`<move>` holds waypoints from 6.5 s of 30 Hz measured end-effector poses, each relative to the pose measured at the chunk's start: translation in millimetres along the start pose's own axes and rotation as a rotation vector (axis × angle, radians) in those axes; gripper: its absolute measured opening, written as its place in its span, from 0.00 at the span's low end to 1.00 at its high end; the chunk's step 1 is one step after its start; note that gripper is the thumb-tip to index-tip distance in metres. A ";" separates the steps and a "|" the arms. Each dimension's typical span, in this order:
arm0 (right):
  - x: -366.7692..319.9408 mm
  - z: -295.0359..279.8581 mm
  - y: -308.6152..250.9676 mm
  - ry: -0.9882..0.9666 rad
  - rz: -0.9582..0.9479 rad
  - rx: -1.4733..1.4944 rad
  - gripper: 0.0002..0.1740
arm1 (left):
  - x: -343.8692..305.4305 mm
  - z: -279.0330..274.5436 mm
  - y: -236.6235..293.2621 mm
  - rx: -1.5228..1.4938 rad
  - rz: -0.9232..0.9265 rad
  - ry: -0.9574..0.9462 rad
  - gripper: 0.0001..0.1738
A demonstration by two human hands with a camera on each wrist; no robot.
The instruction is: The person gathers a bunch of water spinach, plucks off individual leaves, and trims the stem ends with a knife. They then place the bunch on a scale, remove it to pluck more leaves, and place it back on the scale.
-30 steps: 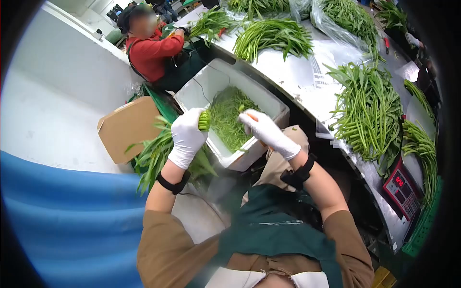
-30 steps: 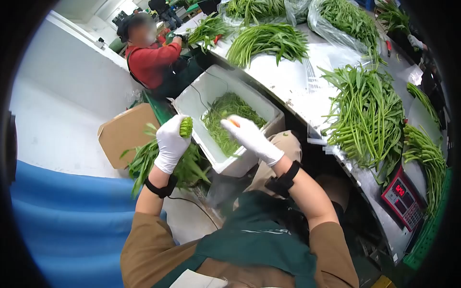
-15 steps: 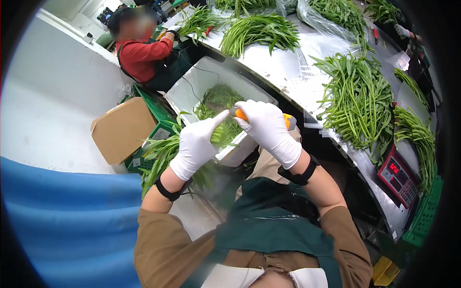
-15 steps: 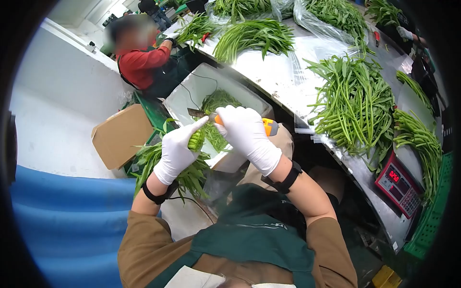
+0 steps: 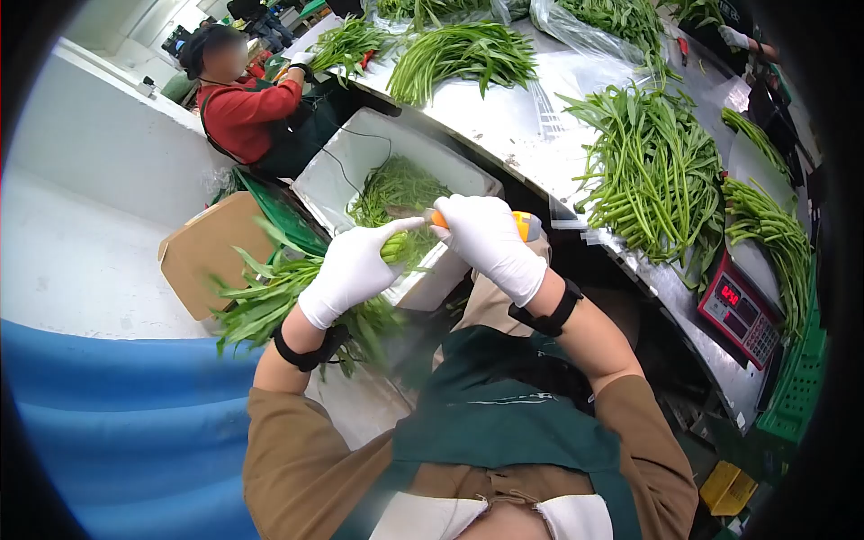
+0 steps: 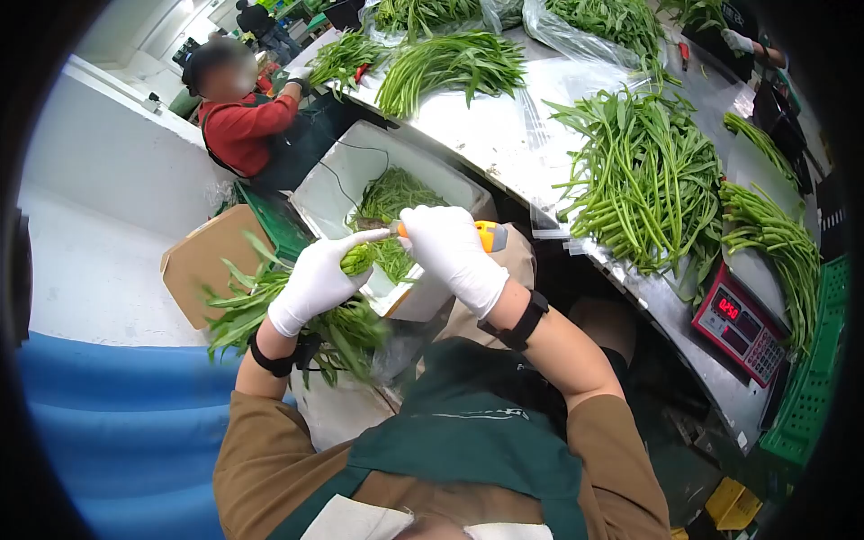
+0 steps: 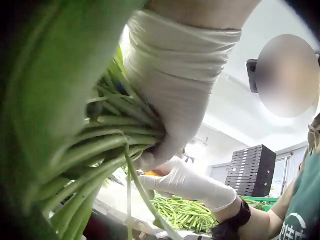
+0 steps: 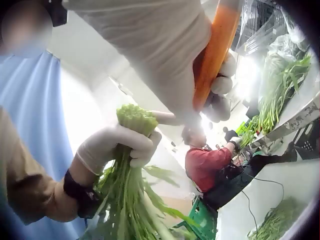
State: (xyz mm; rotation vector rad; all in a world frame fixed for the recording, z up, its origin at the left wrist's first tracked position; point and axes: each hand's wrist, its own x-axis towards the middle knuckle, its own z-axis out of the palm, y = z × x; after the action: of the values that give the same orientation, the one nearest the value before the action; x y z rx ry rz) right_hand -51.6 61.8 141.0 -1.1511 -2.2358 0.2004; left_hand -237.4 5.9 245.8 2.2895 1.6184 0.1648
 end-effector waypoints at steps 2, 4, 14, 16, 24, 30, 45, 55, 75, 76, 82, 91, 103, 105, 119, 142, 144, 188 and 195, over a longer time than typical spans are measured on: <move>-3.8 -0.1 -1.5 -0.021 0.034 -0.003 0.11 | 1.8 12.8 -10.9 -0.009 0.018 0.069 0.31; -3.4 2.2 -1.9 -0.007 0.003 -0.034 0.12 | 13.7 24.1 -29.4 -0.160 0.182 0.155 0.33; -20.8 32.1 27.8 -0.143 0.035 0.046 0.16 | 23.9 28.6 -64.8 -0.073 0.023 0.327 0.24; -47.0 15.7 37.4 -0.128 0.093 0.186 0.17 | 10.5 20.5 -39.1 -0.189 0.069 0.220 0.14; -229.3 -134.7 40.1 0.197 0.718 0.563 0.18 | -10.1 -13.1 112.3 -0.692 0.973 -0.061 0.10; -382.9 -294.6 18.6 1.332 0.776 0.148 0.17 | 29.0 51.5 178.4 -1.289 0.801 -0.049 0.14; -580.5 -300.6 209.2 0.577 1.402 -0.199 0.39 | 53.5 93.8 237.4 -0.921 0.835 -0.014 0.13; -344.6 -333.6 17.7 0.558 0.522 -0.137 0.32 | 37.0 97.9 270.9 -0.929 0.893 -0.231 0.11; -168.2 -180.1 36.7 -0.077 0.740 1.249 0.17 | 87.1 80.1 225.9 -1.454 0.374 -0.250 0.19; -165.2 -180.0 32.2 0.009 0.685 1.205 0.15 | 91.1 81.1 219.7 -1.481 0.410 -0.311 0.22; -155.6 -189.5 62.1 0.319 0.343 1.458 0.11 | 107.0 113.8 160.4 -1.537 0.654 -0.470 0.31; -183.2 -208.6 108.0 0.327 -0.372 2.114 0.09 | 38.0 179.1 148.7 -2.418 0.137 -1.458 0.35; -256.5 -196.8 110.3 0.642 -0.216 2.105 0.10 | 30.6 175.7 146.8 -2.311 -0.112 -1.770 0.41; -255.2 -196.4 108.4 0.659 -0.227 2.138 0.09 | 32.7 176.1 147.8 -2.294 -0.114 -1.829 0.42; -273.0 -198.7 137.2 0.572 -0.246 2.136 0.10 | 30.1 173.3 145.1 -2.197 -0.176 -1.877 0.40; -290.3 -202.6 161.1 0.628 -0.340 2.123 0.11 | 18.8 179.4 88.5 -1.680 -0.013 -1.481 0.34; -284.5 -204.8 157.1 0.577 -0.367 2.138 0.11 | 19.4 174.1 88.9 -1.606 0.017 -1.423 0.33; -241.7 -219.7 109.4 0.574 -0.320 2.074 0.08 | 118.0 121.9 -122.5 0.392 0.060 0.431 0.29; -234.0 -215.2 106.0 0.575 -0.264 2.137 0.08 | 67.4 99.0 25.6 -0.598 0.387 0.395 0.05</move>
State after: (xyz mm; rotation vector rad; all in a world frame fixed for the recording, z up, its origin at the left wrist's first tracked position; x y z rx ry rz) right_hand 248.3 -85.4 167.4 0.3163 -0.6268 1.3903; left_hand -163.3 41.2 155.0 2.1220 1.0414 1.0914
